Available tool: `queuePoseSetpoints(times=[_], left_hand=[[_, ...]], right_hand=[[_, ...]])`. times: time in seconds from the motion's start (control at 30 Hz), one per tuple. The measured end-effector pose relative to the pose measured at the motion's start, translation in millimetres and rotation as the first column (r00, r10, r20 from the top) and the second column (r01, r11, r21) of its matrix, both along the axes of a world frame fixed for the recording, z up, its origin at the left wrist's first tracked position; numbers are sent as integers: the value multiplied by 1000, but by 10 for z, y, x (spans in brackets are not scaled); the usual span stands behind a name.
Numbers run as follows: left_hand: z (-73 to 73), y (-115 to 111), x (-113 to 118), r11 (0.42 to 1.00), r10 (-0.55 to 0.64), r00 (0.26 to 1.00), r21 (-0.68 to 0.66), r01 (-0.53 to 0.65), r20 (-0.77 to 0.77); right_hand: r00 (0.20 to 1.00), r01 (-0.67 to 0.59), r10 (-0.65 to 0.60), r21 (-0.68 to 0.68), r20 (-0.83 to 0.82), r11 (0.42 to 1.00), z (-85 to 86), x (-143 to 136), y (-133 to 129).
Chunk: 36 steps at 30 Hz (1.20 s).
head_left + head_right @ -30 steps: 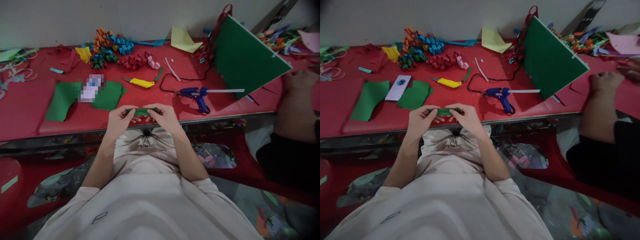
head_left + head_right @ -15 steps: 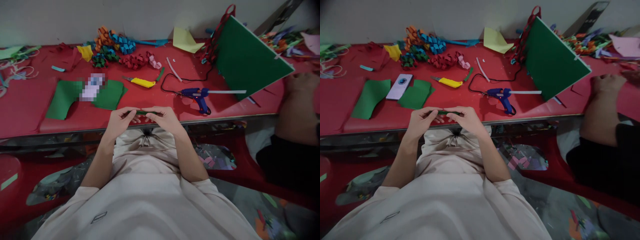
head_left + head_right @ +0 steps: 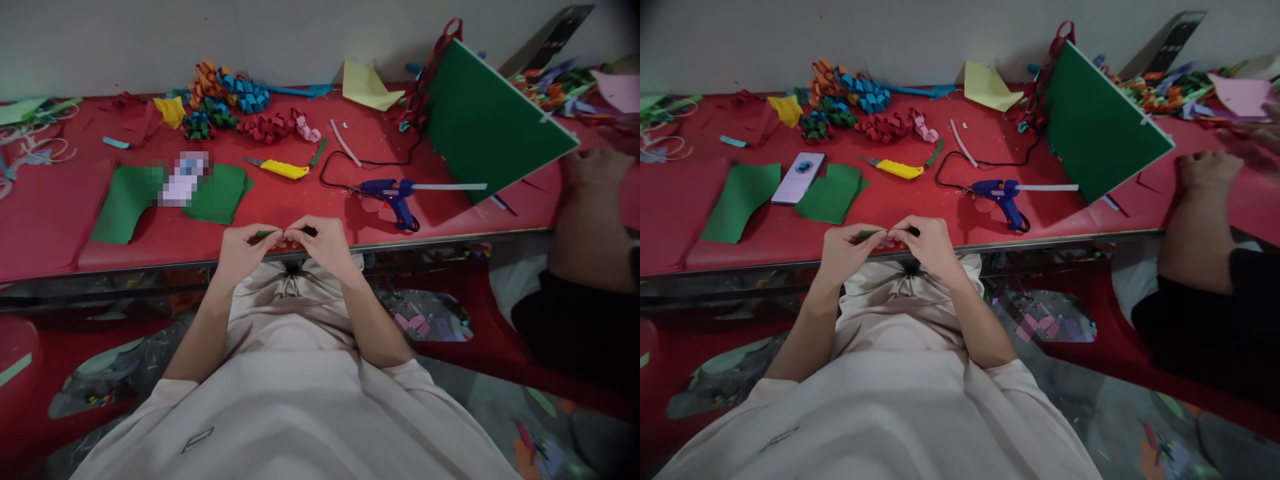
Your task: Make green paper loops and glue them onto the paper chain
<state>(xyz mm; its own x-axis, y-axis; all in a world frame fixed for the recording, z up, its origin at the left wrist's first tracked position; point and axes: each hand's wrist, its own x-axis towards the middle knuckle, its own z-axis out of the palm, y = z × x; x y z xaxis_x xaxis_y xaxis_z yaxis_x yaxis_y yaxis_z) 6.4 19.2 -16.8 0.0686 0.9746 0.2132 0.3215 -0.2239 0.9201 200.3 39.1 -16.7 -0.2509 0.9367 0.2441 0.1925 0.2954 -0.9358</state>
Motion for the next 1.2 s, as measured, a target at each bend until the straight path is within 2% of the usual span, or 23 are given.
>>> queuePoseSetpoints(times=[0.1,0.2,0.33,0.4,0.5,0.67,0.8,1.07,1.2], left_hand=[[-14,-10,-26,997,-57,998,-60,58,18],[6,-7,-36,991,-61,993,-114,72,100],[30,5,-43,996,57,988,-75,-46,144],[27,9,-59,994,103,986,-54,-97,128],[17,8,-100,990,124,986,-86,-115,113],[29,14,-152,994,81,992,-79,-73,96],[49,36,-130,993,87,984,-92,-73,157],[-4,111,-100,995,71,990,-71,-63,122],[10,121,-40,997,74,990,-46,-69,117]], right_hand=[[1000,14,-14,-8,24,1000,-28,29,5],[999,25,-24,-38,29,999,-35,66,4],[991,125,-129,-108,-27,986,-39,101,-6],[993,102,-109,-123,-55,987,-55,126,-4],[997,24,-30,-85,-66,996,-87,178,8],[998,8,-9,-15,-54,1000,-86,229,20],[999,-32,32,46,-9,998,-62,226,26],[995,66,-66,-3,-71,998,-112,196,56],[998,49,-48,11,-37,999,-82,169,53]])
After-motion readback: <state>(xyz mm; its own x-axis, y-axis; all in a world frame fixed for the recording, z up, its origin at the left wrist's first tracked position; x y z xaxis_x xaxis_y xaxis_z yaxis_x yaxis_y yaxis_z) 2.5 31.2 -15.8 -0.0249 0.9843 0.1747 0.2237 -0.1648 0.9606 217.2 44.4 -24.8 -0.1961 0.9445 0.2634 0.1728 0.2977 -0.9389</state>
